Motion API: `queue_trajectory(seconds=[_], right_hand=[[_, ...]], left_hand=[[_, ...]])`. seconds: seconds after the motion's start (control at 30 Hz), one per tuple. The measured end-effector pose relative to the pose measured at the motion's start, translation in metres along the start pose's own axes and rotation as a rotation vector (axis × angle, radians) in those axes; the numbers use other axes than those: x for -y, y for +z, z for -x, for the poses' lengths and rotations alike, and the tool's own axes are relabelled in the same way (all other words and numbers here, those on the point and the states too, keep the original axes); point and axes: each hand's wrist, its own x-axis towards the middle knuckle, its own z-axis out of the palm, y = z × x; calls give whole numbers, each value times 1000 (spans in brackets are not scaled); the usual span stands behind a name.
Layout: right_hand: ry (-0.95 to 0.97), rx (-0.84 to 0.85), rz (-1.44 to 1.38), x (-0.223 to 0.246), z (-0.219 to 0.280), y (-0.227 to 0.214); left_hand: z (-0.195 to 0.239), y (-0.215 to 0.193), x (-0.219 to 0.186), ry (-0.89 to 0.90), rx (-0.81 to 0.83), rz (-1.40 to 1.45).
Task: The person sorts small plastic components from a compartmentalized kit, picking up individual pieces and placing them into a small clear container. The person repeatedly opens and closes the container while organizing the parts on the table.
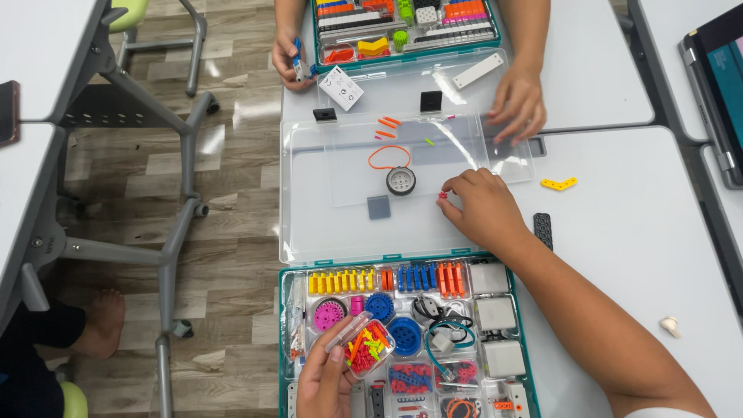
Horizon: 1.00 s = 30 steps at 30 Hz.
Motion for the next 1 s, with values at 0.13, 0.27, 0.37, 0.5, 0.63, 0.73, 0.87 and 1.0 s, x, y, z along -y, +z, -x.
queue_trajectory(seconds=[0.13, 0.27, 0.37, 0.5, 0.63, 0.73, 0.87, 1.0], right_hand=[[39, 30, -29, -3, -1, -7], [99, 71, -64, -11, -3, -17], [128, 79, -50, -14, -7, -19], [231, 90, -23, -12, -18, -22], [305, 167, -3, -13, -29, -18], [209, 14, 53, -24, -45, -6], [10, -254, 186, -53, -83, 17], [4, -192, 205, -75, -107, 36]], left_hand=[[-5, -3, 0, -16, 9, -11], [-5, -4, 3, -31, 0, -29], [-6, -6, 3, -38, -2, -43], [-4, -8, 7, -31, 7, -47], [-4, -11, 8, -34, 16, -53], [-4, -12, 8, -42, 11, -49], [-2, -12, 8, -30, 27, -59], [-1, -16, 4, -20, 48, -20]])
